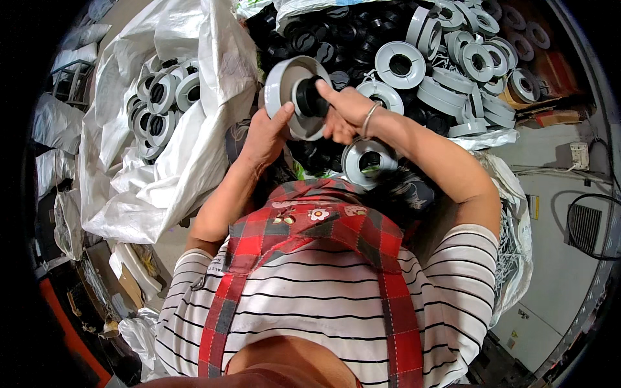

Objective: The person repeatedly picks up white circular plastic parts and black circular plastic parts, then fits the black part into the center of the white part. They place the assembled units into a large white sack. The person continues this repetitive assembly process throughout the clip.

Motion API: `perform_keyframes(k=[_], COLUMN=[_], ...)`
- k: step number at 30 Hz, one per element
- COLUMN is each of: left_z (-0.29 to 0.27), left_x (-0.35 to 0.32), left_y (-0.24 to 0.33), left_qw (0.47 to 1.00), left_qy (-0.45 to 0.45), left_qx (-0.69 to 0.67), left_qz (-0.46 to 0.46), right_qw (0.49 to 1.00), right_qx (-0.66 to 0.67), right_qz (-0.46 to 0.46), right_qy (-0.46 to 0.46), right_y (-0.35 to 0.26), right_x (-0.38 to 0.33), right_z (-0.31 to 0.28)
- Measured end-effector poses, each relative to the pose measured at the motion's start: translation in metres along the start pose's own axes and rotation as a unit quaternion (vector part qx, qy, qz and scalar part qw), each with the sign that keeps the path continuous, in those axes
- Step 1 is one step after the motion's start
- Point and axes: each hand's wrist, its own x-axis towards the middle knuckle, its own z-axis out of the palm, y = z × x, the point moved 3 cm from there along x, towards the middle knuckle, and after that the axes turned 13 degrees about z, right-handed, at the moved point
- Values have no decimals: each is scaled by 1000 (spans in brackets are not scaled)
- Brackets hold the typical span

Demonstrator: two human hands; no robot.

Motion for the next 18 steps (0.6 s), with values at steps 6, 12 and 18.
perform_keyframes(k=[6,12,18], left_z=[-3,-51,-50], left_x=[-5,17,24], left_y=[-1,110,94], left_qw=[995,862,886], left_qy=[14,191,170], left_qx=[85,384,322], left_qz=[52,268,286], right_qw=[967,780,771], right_qx=[-121,-460,-495], right_qz=[-136,-144,-55], right_qy=[181,398,397], right_y=[-1,26,85], right_x=[18,44,115], right_z=[6,-40,-112])
